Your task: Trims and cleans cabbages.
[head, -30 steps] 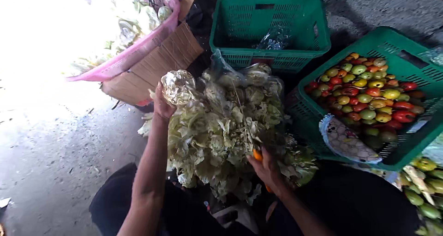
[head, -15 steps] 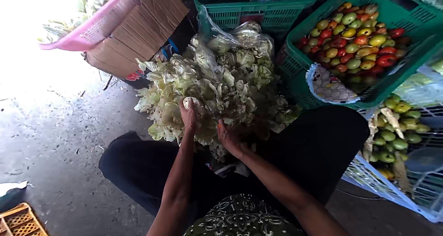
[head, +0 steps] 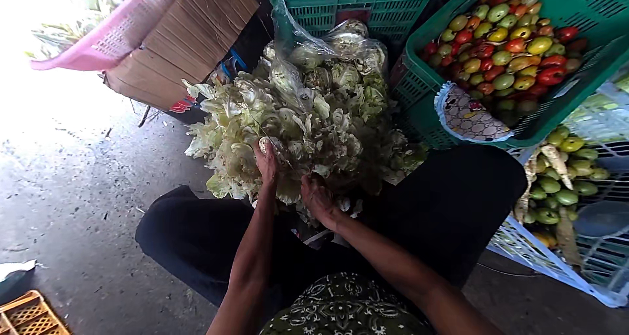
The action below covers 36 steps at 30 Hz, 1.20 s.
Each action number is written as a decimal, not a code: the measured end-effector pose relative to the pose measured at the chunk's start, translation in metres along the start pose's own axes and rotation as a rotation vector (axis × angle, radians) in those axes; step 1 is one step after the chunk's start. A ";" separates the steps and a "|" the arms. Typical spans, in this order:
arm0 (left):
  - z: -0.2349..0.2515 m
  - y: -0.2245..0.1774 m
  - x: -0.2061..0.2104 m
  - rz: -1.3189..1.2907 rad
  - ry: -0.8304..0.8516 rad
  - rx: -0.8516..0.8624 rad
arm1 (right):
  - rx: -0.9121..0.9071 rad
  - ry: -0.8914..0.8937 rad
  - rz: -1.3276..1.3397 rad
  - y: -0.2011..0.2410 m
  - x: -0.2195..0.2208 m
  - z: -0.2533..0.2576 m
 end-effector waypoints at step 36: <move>-0.004 0.006 -0.002 -0.069 0.056 0.044 | 0.230 0.125 0.085 -0.075 0.061 0.036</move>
Point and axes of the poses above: each hand's wrist, its own z-axis towards the middle knuckle, its own x-axis out of the palm, y = z × x, the point moved 8 cm from there along z, towards the middle knuckle, and after that the axes turned 14 degrees about y, right-handed, at the moved point
